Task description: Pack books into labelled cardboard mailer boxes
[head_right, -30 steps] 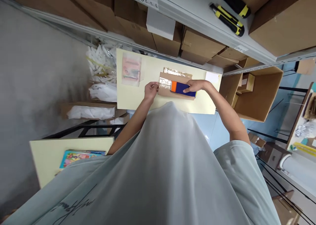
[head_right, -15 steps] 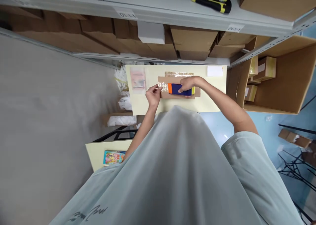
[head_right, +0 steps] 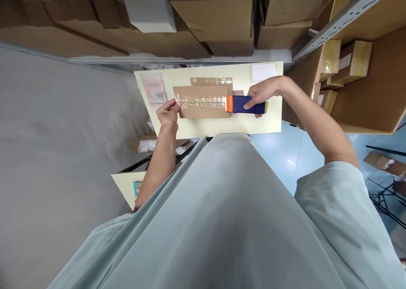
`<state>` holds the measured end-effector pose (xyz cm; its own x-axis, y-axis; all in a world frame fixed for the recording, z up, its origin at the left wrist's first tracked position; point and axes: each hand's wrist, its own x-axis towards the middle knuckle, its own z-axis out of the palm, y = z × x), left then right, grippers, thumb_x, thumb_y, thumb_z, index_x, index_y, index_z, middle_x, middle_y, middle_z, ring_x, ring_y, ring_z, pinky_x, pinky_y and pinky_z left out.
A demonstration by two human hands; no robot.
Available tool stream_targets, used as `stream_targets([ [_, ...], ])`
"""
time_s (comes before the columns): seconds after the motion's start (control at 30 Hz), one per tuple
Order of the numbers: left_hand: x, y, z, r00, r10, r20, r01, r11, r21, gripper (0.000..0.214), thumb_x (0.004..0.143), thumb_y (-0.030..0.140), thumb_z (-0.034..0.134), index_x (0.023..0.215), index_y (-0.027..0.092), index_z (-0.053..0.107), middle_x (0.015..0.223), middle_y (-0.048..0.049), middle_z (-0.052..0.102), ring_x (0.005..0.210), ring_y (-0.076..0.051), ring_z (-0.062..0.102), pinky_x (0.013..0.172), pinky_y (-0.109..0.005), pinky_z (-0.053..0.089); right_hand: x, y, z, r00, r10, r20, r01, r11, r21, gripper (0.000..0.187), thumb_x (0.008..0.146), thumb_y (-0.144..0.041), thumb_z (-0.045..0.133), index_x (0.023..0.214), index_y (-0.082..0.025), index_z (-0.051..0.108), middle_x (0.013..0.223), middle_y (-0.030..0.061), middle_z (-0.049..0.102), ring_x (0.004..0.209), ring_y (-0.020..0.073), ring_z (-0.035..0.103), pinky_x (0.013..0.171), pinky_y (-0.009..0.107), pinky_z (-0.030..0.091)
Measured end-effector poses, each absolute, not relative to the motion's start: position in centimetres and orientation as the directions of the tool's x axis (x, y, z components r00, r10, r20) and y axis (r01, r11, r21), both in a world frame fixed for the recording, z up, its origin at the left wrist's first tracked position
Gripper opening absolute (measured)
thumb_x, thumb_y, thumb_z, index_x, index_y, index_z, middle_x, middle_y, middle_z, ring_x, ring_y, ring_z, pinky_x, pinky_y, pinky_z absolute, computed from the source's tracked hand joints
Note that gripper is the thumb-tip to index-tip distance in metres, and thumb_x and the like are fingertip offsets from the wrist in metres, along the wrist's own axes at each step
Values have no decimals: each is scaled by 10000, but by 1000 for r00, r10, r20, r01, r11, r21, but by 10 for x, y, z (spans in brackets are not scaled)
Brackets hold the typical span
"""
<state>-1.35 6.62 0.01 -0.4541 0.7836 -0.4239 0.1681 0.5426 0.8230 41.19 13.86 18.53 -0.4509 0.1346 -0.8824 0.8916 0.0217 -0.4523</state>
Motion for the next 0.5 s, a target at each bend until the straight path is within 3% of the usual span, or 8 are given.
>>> stream_targets([
  [0.13, -6, 67, 14, -457, 760, -462, 211, 597, 774, 329, 905, 293, 964, 1171, 132, 856, 1180, -105, 864, 1161, -229, 818, 1217, -439, 623, 458, 135, 165, -408, 120, -905, 913, 65, -403, 781, 1041, -854, 653, 1125, -108, 870, 1272, 158, 871, 1206, 319, 820, 1053, 424, 649],
  [0.27, 1, 68, 26, -424, 773, -471, 257, 602, 756, 402, 1046, 394, 889, 1299, 97, 790, 1209, -103, 860, 1112, -192, 786, 1246, -498, 597, 455, 138, 126, -386, 146, -911, 918, -38, -396, 756, 979, -846, 754, 1118, -111, 861, 1296, 178, 864, 1242, 370, 811, 1054, 454, 651],
  [0.4, 3, 70, 27, -426, 778, -462, 298, 603, 740, 318, 1123, 351, 817, 1273, 77, 756, 1142, -80, 859, 1106, -194, 763, 1247, -549, 595, 439, 132, 113, -383, 188, -905, 913, -70, -401, 668, 1043, -760, 727, 1149, -110, 840, 1215, 137, 865, 1202, 372, 813, 1019, 478, 636],
  [0.5, 3, 70, 23, -460, 761, -458, 290, 616, 733, 250, 1056, 314, 880, 1153, 102, 790, 1072, -51, 852, 1074, -194, 767, 1237, -539, 610, 421, 121, 124, -333, 247, -910, 935, -43, -353, 507, 1061, -628, 755, 1123, -131, 838, 1063, 133, 870, 1125, 382, 819, 982, 466, 625],
])
